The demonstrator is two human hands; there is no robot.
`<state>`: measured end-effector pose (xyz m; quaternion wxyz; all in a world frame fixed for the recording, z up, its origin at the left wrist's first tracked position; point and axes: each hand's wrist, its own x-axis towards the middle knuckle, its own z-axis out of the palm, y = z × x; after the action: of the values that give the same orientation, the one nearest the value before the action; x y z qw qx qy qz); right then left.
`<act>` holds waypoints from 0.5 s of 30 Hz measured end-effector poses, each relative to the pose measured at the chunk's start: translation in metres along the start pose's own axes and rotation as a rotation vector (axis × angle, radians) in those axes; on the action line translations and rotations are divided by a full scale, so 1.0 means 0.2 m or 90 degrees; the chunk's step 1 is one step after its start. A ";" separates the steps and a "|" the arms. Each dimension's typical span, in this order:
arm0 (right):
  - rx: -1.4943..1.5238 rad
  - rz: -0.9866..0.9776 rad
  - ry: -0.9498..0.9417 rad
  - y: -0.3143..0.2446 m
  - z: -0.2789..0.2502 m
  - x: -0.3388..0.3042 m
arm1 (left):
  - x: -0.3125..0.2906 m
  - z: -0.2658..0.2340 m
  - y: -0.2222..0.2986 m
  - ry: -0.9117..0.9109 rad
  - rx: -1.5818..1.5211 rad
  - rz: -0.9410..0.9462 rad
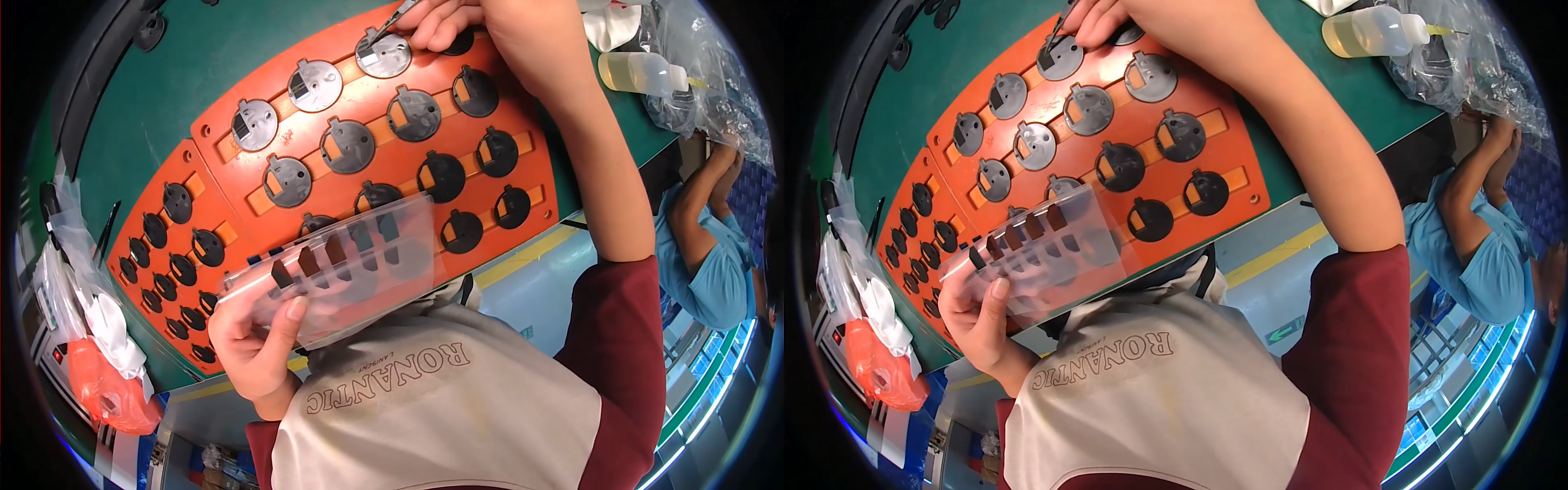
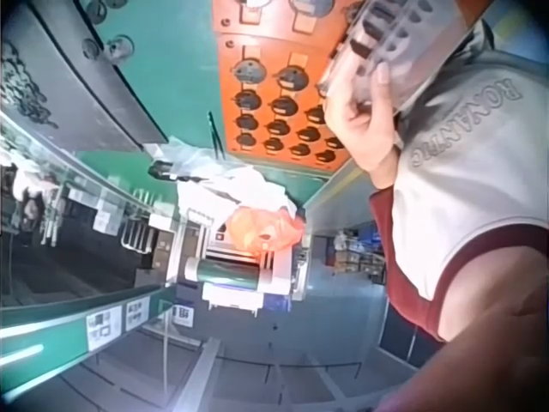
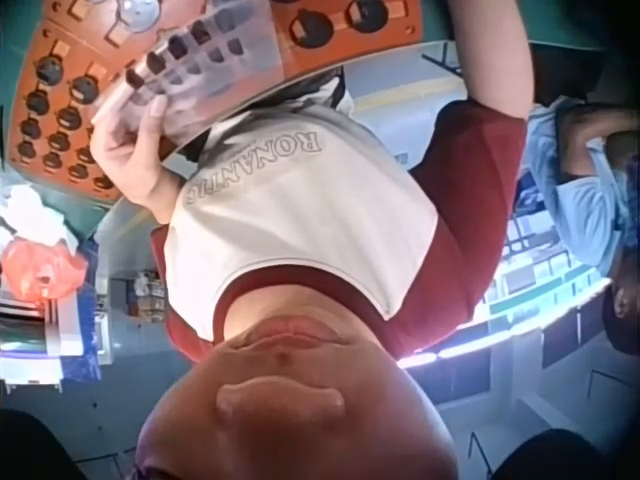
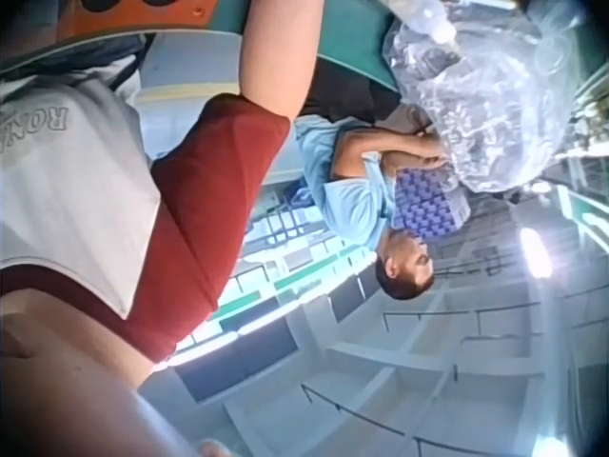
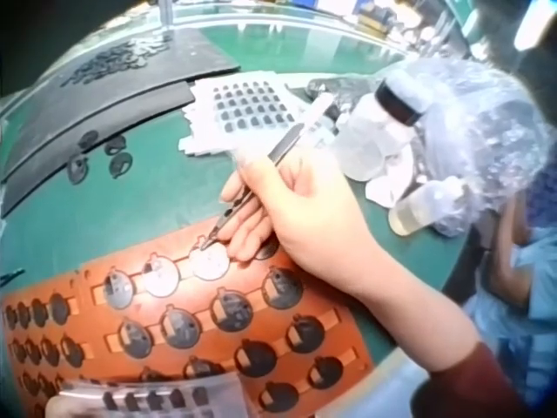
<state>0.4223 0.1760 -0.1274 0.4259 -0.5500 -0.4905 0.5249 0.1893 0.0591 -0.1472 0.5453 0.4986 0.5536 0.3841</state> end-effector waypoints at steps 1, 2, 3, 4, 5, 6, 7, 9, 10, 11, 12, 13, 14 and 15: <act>0.000 0.001 0.002 0.00 0.00 0.00 | 0.00 0.00 0.00 -0.002 0.000 -0.001; -0.011 -0.004 0.006 0.00 0.01 0.00 | 0.00 0.00 0.00 -0.002 -0.008 -0.007; -0.022 -0.010 0.009 0.00 0.01 -0.01 | 0.00 0.01 0.00 0.000 -0.016 -0.012; -0.022 -0.011 0.011 0.01 0.00 -0.01 | -0.01 0.01 0.00 -0.002 -0.016 -0.011; -0.013 -0.014 -0.020 0.01 -0.01 -0.01 | -0.01 0.00 0.00 -0.005 -0.009 0.001; -0.005 -0.017 -0.053 0.01 -0.01 -0.02 | -0.02 0.00 0.00 -0.007 -0.002 0.014; -0.006 -0.019 -0.053 0.00 -0.01 -0.02 | -0.03 -0.01 0.00 -0.007 -0.003 0.016; -0.015 -0.024 -0.051 -0.02 0.01 -0.04 | -0.03 -0.02 0.00 -0.015 -0.009 0.046; -0.015 -0.026 -0.052 -0.03 0.01 -0.05 | -0.04 -0.03 0.00 -0.027 -0.038 0.028; 0.029 -0.028 -0.016 -0.03 0.01 -0.07 | -0.05 -0.05 0.00 -0.037 -0.071 0.023; 0.073 -0.031 0.014 -0.03 0.00 -0.09 | -0.06 -0.06 0.02 -0.053 -0.107 -0.023; 0.082 -0.072 0.051 0.00 -0.03 -0.12 | -0.07 -0.06 0.05 -0.075 -0.145 -0.068; 0.303 -0.221 -0.083 0.08 -0.07 -0.11 | -0.08 -0.08 0.02 -0.096 -0.148 -0.015; 0.532 -0.364 -0.228 0.12 -0.04 -0.08 | -0.09 -0.10 0.01 -0.084 -0.144 -0.014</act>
<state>0.4322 0.1563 -0.1486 0.6443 -0.0794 -0.4349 0.6240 0.1674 0.0440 -0.1395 0.6378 0.4520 0.4748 0.4045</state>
